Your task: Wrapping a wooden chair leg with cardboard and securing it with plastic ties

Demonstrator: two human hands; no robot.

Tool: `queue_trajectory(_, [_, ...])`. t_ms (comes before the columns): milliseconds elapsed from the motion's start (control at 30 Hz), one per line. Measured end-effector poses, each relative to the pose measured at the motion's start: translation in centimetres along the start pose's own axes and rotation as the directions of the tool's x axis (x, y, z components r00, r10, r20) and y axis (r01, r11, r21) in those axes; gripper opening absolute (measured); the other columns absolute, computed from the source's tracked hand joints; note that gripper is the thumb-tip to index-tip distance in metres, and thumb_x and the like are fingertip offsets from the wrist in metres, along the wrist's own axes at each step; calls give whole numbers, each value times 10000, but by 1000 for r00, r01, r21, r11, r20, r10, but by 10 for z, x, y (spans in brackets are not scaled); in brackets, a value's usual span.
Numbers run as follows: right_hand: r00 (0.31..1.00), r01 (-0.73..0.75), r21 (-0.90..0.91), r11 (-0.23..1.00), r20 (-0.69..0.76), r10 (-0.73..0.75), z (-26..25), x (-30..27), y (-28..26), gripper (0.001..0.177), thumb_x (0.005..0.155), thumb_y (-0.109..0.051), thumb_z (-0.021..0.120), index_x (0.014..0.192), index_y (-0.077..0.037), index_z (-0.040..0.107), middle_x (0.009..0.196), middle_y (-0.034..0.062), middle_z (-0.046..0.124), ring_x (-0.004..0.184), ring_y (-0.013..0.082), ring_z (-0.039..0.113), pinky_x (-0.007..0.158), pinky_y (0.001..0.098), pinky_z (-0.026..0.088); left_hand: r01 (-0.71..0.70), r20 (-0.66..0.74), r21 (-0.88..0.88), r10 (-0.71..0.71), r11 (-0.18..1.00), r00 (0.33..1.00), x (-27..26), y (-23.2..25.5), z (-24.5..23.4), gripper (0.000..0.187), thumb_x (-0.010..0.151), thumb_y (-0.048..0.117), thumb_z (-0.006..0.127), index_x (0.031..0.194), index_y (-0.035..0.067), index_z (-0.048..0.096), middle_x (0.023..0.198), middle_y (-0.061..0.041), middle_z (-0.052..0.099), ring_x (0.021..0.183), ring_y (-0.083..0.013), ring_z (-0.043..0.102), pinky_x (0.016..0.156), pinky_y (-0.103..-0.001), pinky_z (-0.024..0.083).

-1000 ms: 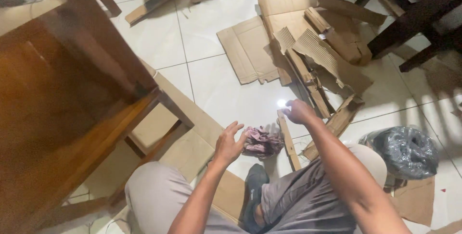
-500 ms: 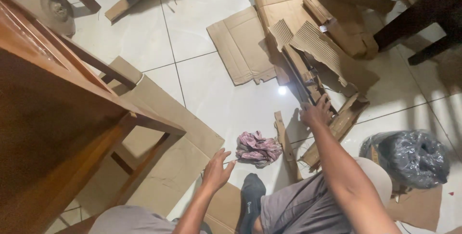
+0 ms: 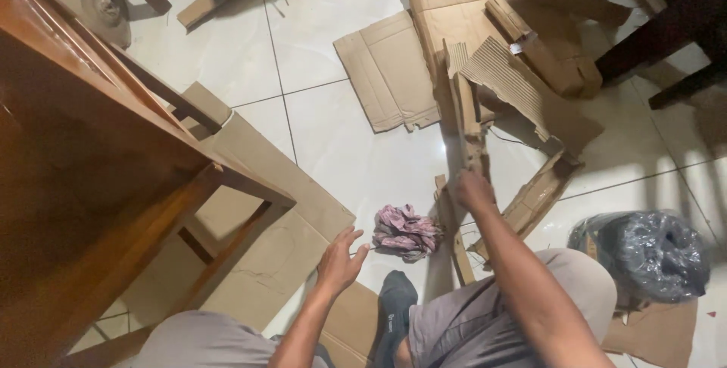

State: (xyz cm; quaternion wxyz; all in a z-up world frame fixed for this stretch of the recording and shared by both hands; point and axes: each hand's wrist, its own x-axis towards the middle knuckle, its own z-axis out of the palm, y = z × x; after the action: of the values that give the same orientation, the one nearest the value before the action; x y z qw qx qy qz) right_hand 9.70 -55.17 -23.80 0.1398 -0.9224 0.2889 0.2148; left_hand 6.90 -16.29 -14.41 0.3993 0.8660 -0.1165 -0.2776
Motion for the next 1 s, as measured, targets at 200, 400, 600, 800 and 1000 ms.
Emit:
queue_trajectory(200, [990,134,168,977,19,-139,-24,-126,-110,269,964,-78,603,1210,-9,686,1489,243,486,1435,430,460,1134,524,447,-65,-65,-43,62,997,996,4,-9,10,450,947,301,652,1332,72,688,1419,-244,602,1349,-421,556,1109,-539,459])
queue_trajectory(400, [936,350,608,713,-198,-290,55,-178,-120,417,911,-116,602,1308,-190,705,1208,171,678,1190,422,629,1012,531,528,76,68,-201,-63,977,996,1,-11,20,593,988,498,633,1445,121,597,1461,-193,585,1370,-405,533,1133,-552,449])
queue_trajectory(600, [942,213,775,595,-1,-336,4,-269,-166,581,864,-239,641,1435,-168,566,1293,286,651,1238,462,602,1105,591,457,248,175,-286,-204,926,963,15,-44,55,987,925,699,619,1613,60,316,1571,-296,419,1457,-423,420,1206,-568,365])
queue_trajectory(800, [908,91,935,344,64,-415,51,-250,-154,1076,750,10,599,1667,-192,75,1305,310,634,1080,374,688,872,450,603,352,109,-546,-352,760,930,-21,21,14,820,989,510,542,1581,-28,357,1568,-318,413,1455,-439,421,1212,-572,343])
queue_trajectory(1000, [992,114,982,153,-105,-67,97,-217,-133,555,825,-19,507,1377,-37,552,1124,151,587,1007,238,545,870,371,519,318,-107,-603,-469,731,876,51,-122,88,583,965,323,490,1433,-12,581,1164,-276,720,905,-331,780,737,-416,661])
